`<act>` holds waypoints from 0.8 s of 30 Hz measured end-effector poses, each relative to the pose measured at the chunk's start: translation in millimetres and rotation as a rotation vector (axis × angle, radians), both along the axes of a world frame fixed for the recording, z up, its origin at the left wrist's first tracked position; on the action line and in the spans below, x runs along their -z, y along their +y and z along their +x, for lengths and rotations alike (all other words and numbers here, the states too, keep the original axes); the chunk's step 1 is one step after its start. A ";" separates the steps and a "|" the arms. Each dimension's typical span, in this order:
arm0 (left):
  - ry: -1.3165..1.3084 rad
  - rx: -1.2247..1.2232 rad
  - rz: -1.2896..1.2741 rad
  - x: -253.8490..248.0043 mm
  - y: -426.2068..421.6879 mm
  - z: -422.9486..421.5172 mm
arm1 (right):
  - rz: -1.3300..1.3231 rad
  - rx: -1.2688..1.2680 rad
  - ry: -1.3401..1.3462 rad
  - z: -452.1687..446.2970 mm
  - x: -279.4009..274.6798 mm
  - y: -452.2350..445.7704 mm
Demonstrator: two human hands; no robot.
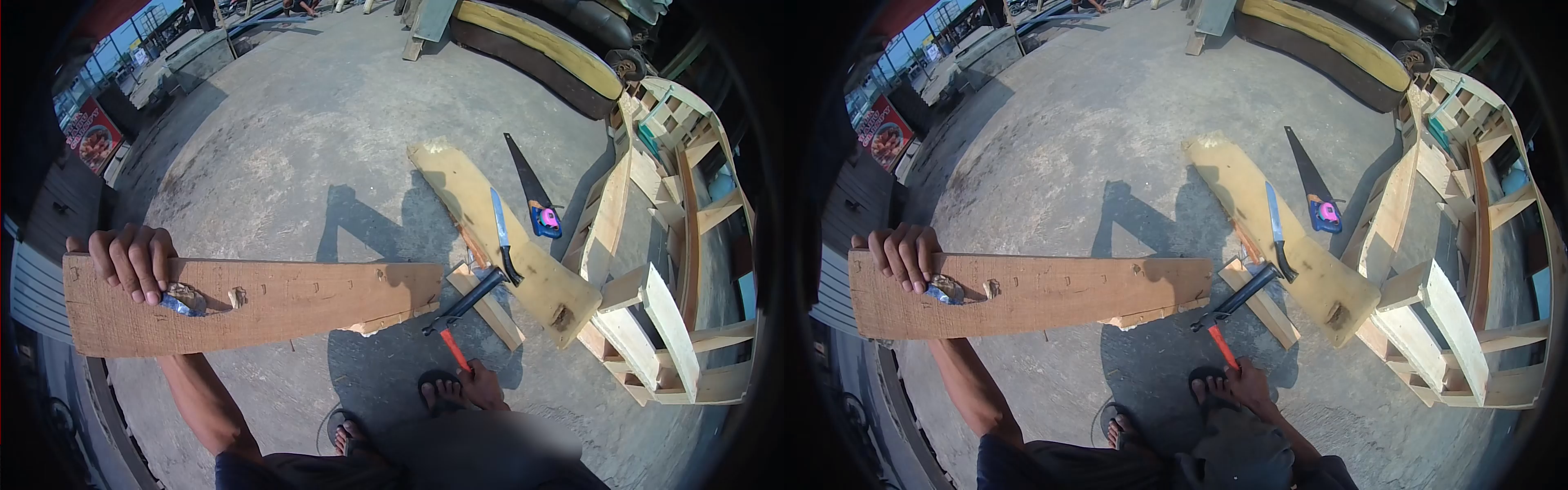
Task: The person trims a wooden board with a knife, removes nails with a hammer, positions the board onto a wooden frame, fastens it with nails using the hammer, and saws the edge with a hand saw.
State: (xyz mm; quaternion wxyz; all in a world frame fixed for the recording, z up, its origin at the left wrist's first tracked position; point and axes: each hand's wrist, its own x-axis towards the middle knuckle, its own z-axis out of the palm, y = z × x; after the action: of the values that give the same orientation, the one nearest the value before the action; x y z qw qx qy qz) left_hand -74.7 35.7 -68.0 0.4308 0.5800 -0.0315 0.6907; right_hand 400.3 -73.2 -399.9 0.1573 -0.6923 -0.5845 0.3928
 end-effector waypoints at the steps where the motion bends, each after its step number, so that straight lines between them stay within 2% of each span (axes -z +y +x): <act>1: 0.045 0.097 0.032 -2.3 2.9 -1.1 | -0.027 -0.001 0.021 -3.5 0.4 -4.4; 5: 0.138 0.122 0.100 -4.2 5.3 6.4 | -0.105 -0.054 0.007 -5.2 21.6 -18.3; 7: -0.020 -0.477 0.066 -3.6 0.3 34.3 | -0.098 -0.082 -0.007 -6.5 13.7 -12.1; 8: 0.137 -0.524 0.073 -6.5 -3.4 24.1 | -0.101 -0.101 -0.025 -9.4 4.5 -11.4; 9: 0.142 -0.532 0.075 -8.4 -13.5 19.7 | -0.100 -0.109 -0.021 -11.2 -6.4 -8.2; 11: 0.198 -1.020 -0.096 -29.5 -35.3 40.2 | -0.121 -0.067 0.032 -14.4 -31.3 -0.1; 12: -0.263 -1.510 -0.243 -36.5 -18.9 87.0 | -0.115 -0.070 0.032 -13.3 -28.0 1.6; 13: -0.268 -1.512 -0.237 -36.2 -16.9 82.1 | -0.111 -0.028 0.017 -11.2 -21.7 3.4; 15: 0.289 -1.860 -0.074 -37.8 -15.0 73.0 | -0.099 0.004 0.007 -8.2 -21.4 10.3; 16: 0.360 -1.825 -0.131 -42.9 -13.1 75.2 | -0.085 0.013 0.031 -8.9 -27.5 14.6; 17: 0.293 -1.802 -0.127 -48.0 -5.9 81.8 | -0.071 0.021 0.058 -10.8 -31.1 18.6; 20: 0.305 -1.806 -0.251 -44.5 4.7 56.4 | 0.008 -0.015 0.046 -14.5 -27.9 28.4; 22: 0.278 -1.334 -0.310 -45.7 6.1 45.3 | 0.020 -0.029 0.075 -22.1 -30.3 30.8; 23: 0.275 -1.345 -0.308 -46.4 5.1 41.9 | 0.027 -0.038 0.096 -24.1 -31.6 31.3; 24: 0.273 -1.181 -0.346 -51.4 5.0 43.0 | 0.036 -0.049 0.098 -25.6 -34.1 32.8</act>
State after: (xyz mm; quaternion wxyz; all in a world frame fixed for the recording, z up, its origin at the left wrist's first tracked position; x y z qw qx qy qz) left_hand -31.6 40.8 -16.6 0.0646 0.5045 0.4614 0.7269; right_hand 374.7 -40.4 -365.8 0.1888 -0.6547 -0.5999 0.4195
